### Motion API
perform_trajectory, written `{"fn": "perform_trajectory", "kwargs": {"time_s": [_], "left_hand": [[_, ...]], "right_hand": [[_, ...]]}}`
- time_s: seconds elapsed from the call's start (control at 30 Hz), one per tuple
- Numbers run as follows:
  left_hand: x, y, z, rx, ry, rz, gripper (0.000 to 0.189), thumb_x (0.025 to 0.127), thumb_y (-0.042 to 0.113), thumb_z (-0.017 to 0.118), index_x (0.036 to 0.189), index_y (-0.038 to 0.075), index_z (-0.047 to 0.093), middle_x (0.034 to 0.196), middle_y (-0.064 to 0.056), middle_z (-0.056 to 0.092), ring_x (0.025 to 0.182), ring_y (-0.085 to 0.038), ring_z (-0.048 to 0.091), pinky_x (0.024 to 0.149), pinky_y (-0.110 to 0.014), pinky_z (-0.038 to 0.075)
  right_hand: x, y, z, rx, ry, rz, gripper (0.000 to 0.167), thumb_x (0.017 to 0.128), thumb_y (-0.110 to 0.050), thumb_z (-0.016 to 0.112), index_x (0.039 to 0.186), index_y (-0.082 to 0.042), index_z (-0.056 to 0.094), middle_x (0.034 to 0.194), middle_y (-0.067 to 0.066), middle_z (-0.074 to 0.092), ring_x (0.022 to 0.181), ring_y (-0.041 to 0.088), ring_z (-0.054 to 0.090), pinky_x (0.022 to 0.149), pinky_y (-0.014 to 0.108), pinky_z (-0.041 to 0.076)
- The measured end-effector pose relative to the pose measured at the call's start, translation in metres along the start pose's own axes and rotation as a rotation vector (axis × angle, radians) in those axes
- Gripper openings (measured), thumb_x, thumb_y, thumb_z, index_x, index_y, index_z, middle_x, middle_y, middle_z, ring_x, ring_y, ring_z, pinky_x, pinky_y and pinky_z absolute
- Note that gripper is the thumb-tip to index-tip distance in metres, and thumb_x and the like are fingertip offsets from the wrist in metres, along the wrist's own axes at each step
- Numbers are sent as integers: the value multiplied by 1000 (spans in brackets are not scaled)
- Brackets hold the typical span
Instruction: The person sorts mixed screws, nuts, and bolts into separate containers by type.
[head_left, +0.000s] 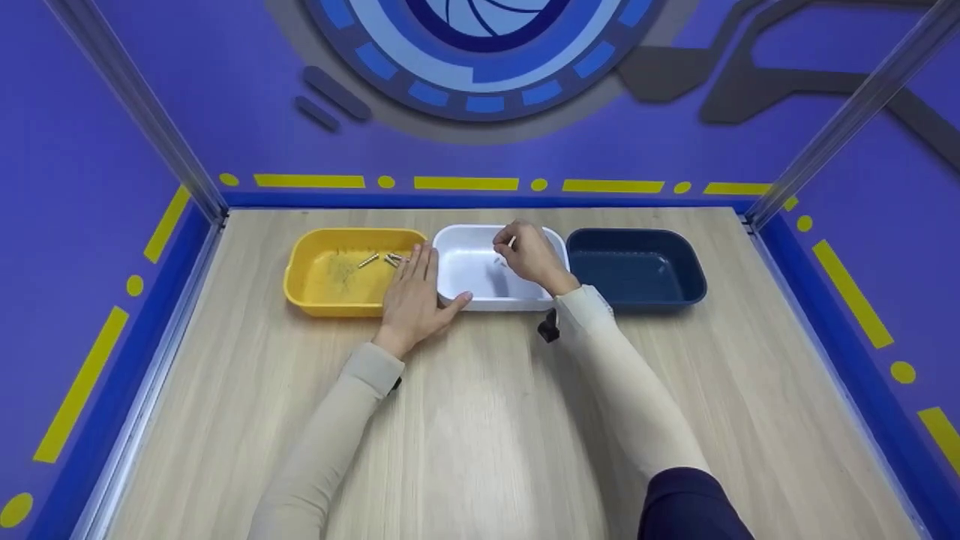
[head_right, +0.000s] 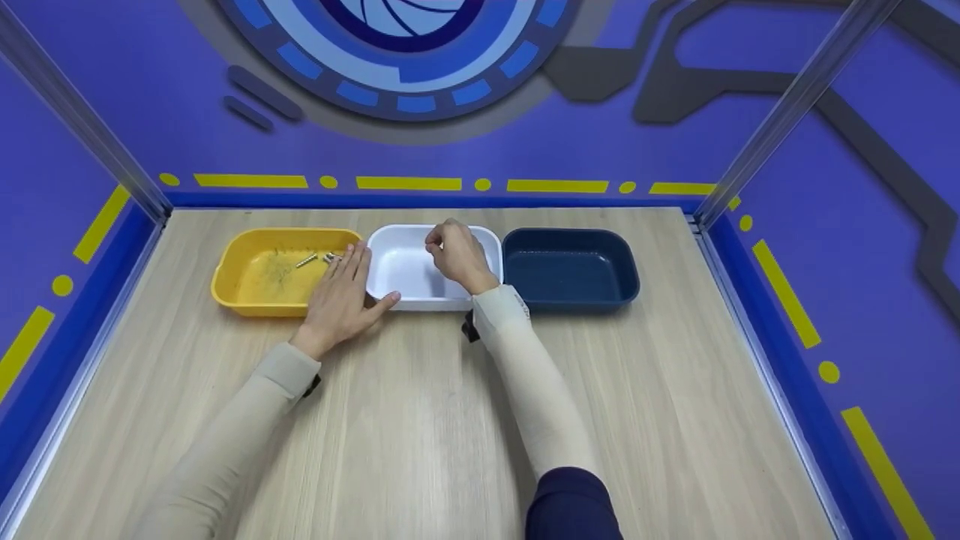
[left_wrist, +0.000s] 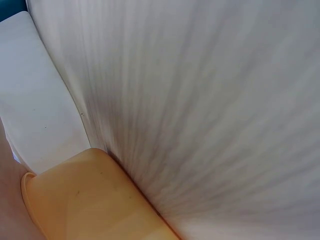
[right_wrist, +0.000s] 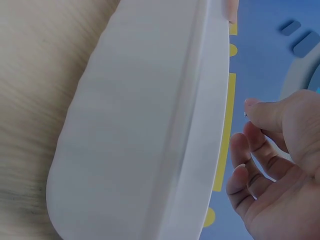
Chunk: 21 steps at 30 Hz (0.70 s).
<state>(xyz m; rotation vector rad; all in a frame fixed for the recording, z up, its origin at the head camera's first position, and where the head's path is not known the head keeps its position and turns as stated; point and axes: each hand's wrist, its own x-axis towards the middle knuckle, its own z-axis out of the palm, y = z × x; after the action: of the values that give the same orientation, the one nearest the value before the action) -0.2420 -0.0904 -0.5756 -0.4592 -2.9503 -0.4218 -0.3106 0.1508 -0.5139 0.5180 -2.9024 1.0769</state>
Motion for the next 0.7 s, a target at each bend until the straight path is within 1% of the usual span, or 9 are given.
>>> {"fn": "perform_trajectory", "kwargs": {"time_s": [0.4, 0.63, 0.7], "left_hand": [[0, 1, 1, -1, 5, 3, 113, 98, 84, 36, 168, -4, 21, 178, -21, 19, 166, -33, 15, 137, -49, 17], [1, -1, 1, -4, 12, 10, 113, 98, 84, 36, 167, -5, 22, 177, -21, 20, 166, -34, 16, 137, -50, 17], [1, -1, 1, 1, 5, 5, 113, 98, 84, 36, 167, -4, 22, 177, -21, 19, 166, -34, 15, 137, -50, 16]], "right_hand": [[-2, 1, -3, 0, 1, -1, 13, 103, -7, 69, 108, -1, 79, 107, 14, 72, 87, 24, 66, 75, 33, 58], [-6, 0, -11, -26, 22, -41, 13, 103, -8, 70, 108, -1, 79, 109, 15, 73, 90, 27, 68, 78, 37, 59], [-8, 0, -13, -34, 25, -50, 13, 104, -10, 70, 108, -2, 79, 109, 14, 73, 92, 27, 68, 78, 38, 60]]}}
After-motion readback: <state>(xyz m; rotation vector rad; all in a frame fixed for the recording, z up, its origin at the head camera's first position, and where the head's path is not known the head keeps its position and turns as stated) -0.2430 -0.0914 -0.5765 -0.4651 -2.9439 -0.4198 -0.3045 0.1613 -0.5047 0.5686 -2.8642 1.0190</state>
